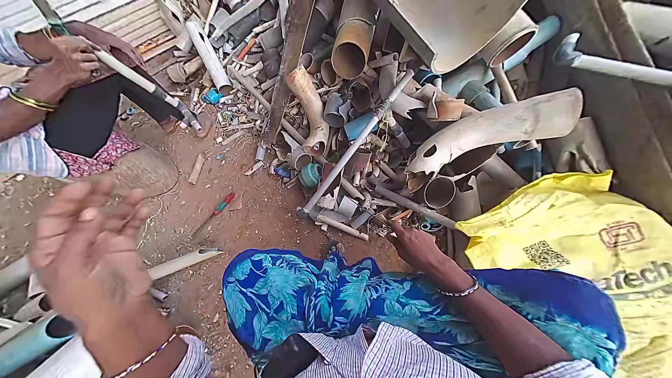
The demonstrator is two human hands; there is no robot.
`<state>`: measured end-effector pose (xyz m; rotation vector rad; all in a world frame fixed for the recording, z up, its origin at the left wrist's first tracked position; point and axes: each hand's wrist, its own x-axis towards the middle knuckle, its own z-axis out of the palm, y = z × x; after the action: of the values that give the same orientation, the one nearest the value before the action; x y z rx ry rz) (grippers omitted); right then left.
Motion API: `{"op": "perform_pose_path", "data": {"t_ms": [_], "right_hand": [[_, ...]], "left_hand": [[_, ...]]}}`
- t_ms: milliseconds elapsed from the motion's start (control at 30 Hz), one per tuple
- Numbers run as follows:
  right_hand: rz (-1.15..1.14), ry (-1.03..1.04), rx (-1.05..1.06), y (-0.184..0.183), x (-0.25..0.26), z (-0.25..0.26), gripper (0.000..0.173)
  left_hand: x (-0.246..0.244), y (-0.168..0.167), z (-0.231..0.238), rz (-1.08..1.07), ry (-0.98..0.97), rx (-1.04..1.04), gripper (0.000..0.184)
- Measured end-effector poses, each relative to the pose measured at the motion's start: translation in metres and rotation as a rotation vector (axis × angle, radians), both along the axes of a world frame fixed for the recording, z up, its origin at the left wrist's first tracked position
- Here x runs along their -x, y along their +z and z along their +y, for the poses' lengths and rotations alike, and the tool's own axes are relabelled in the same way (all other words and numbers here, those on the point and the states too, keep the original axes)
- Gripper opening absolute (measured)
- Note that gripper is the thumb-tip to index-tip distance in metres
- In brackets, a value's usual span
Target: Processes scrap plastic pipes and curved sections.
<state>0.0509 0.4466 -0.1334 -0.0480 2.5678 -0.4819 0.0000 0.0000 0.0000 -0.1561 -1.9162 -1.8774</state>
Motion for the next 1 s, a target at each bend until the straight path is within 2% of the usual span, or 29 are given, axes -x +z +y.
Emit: {"op": "perform_pose_path", "data": {"t_ms": [100,200,267,333,433,500,533,567,633,700,767,900,1000], "right_hand": [[0.070,-0.031,0.015,0.004,0.002,0.003,0.042],[0.176,-0.108,0.040,0.004,0.006,0.011,0.041],[0.171,-0.157,0.019,0.006,0.009,0.016,0.038],[0.151,-0.196,0.001,0.006,0.014,0.020,0.040],[0.112,-0.218,-0.024,-0.001,0.021,0.027,0.043],[0.087,-0.226,-0.032,-0.003,0.024,0.031,0.043],[0.082,-0.232,-0.030,-0.004,0.024,0.032,0.043],[0.080,-0.238,-0.029,-0.004,0.025,0.034,0.043],[0.059,-0.246,-0.030,-0.002,0.029,0.036,0.044],[0.025,-0.247,-0.032,0.002,0.031,0.036,0.044],[0.001,-0.240,-0.022,0.004,0.033,0.035,0.043],[-0.027,-0.223,-0.010,0.000,0.035,0.036,0.042],[-0.032,-0.232,-0.012,-0.002,0.036,0.038,0.042]], "left_hand": [[0.036,0.010,0.119,-0.246,-0.345,0.203,0.032],[0.085,-0.011,0.199,-0.312,-0.609,0.574,0.031],[0.122,-0.044,0.237,-0.310,-0.604,0.906,0.036],[0.155,-0.090,0.259,-0.360,-0.497,1.201,0.042],[0.187,-0.174,0.250,-0.544,-0.376,1.391,0.042],[0.181,-0.220,0.225,-0.711,-0.330,1.383,0.038],[0.170,-0.233,0.213,-0.765,-0.295,1.368,0.036],[0.158,-0.232,0.207,-0.840,-0.303,1.386,0.038],[0.153,-0.216,0.208,-1.079,-0.467,1.457,0.052],[0.167,-0.255,0.200,-1.088,-0.451,1.406,0.070],[0.177,-0.279,0.210,-1.067,-0.429,1.325,0.079],[0.173,-0.299,0.234,-1.051,-0.264,1.262,0.075],[0.169,-0.290,0.234,-1.016,-0.246,1.261,0.062]]}}
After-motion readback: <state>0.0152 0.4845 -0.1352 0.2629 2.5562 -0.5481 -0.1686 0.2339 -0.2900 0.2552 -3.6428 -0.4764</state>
